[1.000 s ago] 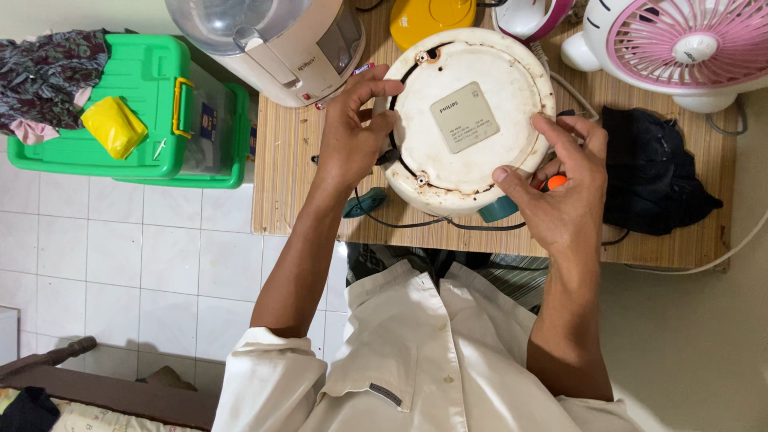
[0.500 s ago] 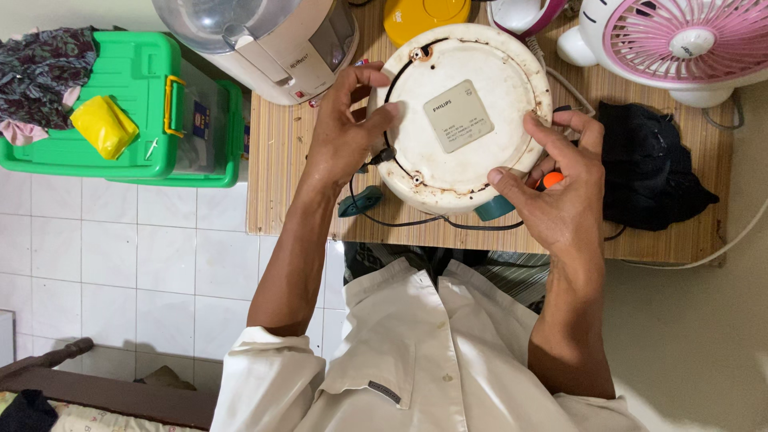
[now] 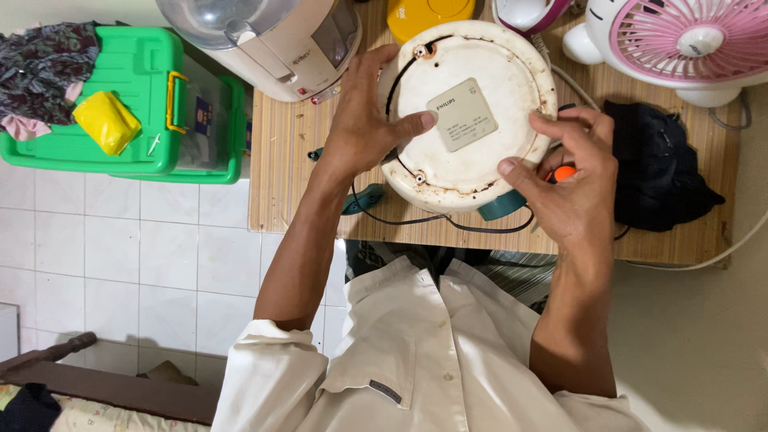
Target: The person uses a screwdriver to unscrew the base of a rice cooker, removing screws and detaching the green side handles. They open the outer shell to expose the internal wiring and heating base, then reposition the cooker and handle the detached base plate.
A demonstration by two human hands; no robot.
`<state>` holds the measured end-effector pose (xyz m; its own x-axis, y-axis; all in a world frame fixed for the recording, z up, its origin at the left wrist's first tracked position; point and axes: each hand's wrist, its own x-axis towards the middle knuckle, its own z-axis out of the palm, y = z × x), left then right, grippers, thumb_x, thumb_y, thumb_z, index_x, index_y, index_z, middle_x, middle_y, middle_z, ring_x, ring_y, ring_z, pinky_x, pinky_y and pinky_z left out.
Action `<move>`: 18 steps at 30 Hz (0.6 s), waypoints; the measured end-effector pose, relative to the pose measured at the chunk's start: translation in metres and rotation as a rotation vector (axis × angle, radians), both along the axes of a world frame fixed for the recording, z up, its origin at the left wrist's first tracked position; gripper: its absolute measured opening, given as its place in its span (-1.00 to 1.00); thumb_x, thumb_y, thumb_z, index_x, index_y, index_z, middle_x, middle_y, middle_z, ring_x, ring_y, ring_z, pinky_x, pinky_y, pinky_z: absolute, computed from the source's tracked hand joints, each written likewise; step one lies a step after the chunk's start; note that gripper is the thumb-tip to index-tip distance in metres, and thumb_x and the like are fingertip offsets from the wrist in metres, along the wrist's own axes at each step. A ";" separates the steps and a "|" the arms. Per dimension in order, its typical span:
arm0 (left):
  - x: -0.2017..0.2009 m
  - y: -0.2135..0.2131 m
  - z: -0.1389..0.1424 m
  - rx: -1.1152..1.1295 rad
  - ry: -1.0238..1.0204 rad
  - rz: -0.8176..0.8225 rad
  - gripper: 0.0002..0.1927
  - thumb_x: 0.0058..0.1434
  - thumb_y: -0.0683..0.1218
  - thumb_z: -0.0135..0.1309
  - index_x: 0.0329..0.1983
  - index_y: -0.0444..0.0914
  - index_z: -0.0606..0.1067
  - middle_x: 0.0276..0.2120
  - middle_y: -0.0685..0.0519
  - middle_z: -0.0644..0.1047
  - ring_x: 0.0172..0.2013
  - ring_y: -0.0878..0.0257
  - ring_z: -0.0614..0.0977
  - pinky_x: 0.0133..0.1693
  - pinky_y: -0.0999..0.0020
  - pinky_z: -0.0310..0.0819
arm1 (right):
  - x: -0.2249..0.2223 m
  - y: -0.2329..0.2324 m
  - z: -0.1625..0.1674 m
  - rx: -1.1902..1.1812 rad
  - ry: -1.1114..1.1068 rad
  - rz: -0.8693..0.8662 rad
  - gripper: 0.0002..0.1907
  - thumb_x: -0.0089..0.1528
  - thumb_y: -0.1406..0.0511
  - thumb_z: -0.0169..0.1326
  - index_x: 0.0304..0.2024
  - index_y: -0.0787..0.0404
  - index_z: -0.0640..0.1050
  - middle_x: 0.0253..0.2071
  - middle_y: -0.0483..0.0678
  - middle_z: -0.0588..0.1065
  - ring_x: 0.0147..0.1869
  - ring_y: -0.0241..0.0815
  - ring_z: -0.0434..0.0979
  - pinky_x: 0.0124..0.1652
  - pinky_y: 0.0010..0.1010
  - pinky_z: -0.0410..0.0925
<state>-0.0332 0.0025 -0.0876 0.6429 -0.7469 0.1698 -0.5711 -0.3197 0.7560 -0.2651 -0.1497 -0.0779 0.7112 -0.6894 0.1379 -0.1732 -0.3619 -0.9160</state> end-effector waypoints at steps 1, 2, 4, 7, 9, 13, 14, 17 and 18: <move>0.000 0.002 0.000 -0.002 0.007 -0.008 -0.02 0.03 0.08 0.56 0.39 -0.27 0.26 0.22 -0.15 0.40 0.31 -0.09 0.39 0.28 -0.01 0.38 | 0.000 -0.001 0.000 0.003 0.014 -0.011 -0.44 0.08 0.44 0.46 0.13 0.28 0.60 0.27 0.02 0.33 -0.30 -0.38 0.40 -0.25 -0.55 0.39; 0.001 0.005 0.000 -0.023 0.099 -0.025 -0.08 0.08 0.04 0.50 0.39 -0.26 0.26 0.24 -0.14 0.37 0.31 -0.07 0.38 0.25 0.04 0.42 | 0.000 -0.001 0.001 0.015 -0.009 0.002 -0.46 0.11 0.43 0.47 0.12 0.28 0.60 0.24 0.02 0.34 -0.23 -0.38 0.41 -0.22 -0.54 0.40; 0.009 0.012 0.003 -0.074 0.271 -0.061 -0.21 0.17 -0.04 0.39 0.40 -0.23 0.26 0.30 -0.13 0.30 0.30 -0.03 0.38 0.19 0.14 0.52 | 0.001 -0.003 0.002 0.031 -0.066 0.029 -0.50 0.16 0.41 0.48 0.11 0.28 0.58 0.18 0.01 0.35 -0.10 -0.36 0.45 -0.16 -0.52 0.43; 0.020 0.030 0.003 -0.166 0.700 -0.022 -0.41 0.20 -0.18 0.19 0.33 -0.19 0.39 0.19 -0.02 0.51 0.11 0.06 0.58 0.12 0.19 0.54 | 0.003 -0.004 0.003 0.066 -0.019 -0.027 -0.31 0.04 0.36 0.46 0.22 0.20 0.52 0.19 -0.03 0.34 -0.07 -0.36 0.48 -0.17 -0.56 0.45; 0.024 0.033 -0.004 -0.250 0.669 -0.047 -0.52 0.31 -0.27 0.08 0.31 -0.23 0.44 0.20 -0.03 0.53 0.20 0.15 0.55 0.23 0.28 0.44 | 0.003 -0.005 0.004 0.044 0.021 -0.021 -0.30 0.04 0.34 0.48 0.23 0.20 0.54 0.20 -0.03 0.33 -0.14 -0.33 0.45 -0.20 -0.53 0.45; 0.034 0.024 -0.019 -0.317 0.635 -0.046 -0.62 0.45 -0.33 -0.08 0.26 -0.23 0.53 0.15 -0.05 0.58 0.18 0.19 0.58 0.28 0.30 0.46 | 0.002 -0.008 0.003 -0.095 0.065 0.005 -0.27 0.06 0.31 0.53 0.27 0.23 0.55 0.17 0.00 0.34 -0.15 -0.29 0.42 -0.16 -0.51 0.43; 0.037 0.020 -0.021 -0.341 0.559 -0.095 -0.60 0.45 -0.35 -0.10 0.27 -0.22 0.52 0.20 -0.04 0.53 0.22 0.18 0.55 0.30 0.30 0.42 | 0.002 -0.009 0.003 -0.100 0.051 0.011 -0.28 0.07 0.30 0.52 0.27 0.24 0.56 0.18 0.01 0.34 -0.13 -0.29 0.42 -0.16 -0.51 0.43; 0.038 0.004 -0.023 -0.364 0.309 -0.223 -0.53 0.43 -0.42 -0.15 0.30 -0.20 0.50 0.31 -0.04 0.44 0.32 0.12 0.49 0.35 0.30 0.35 | 0.001 -0.009 0.000 -0.104 0.029 0.021 -0.30 0.10 0.30 0.50 0.27 0.24 0.56 0.17 0.00 0.34 -0.13 -0.30 0.41 -0.17 -0.53 0.43; 0.036 0.000 -0.022 -0.339 0.216 -0.254 -0.50 0.42 -0.44 -0.15 0.30 -0.20 0.51 0.30 -0.06 0.44 0.33 0.08 0.48 0.35 0.29 0.35 | 0.000 -0.009 -0.001 -0.095 0.039 0.019 -0.31 0.10 0.30 0.50 0.27 0.24 0.56 0.16 0.00 0.33 -0.15 -0.31 0.40 -0.19 -0.54 0.42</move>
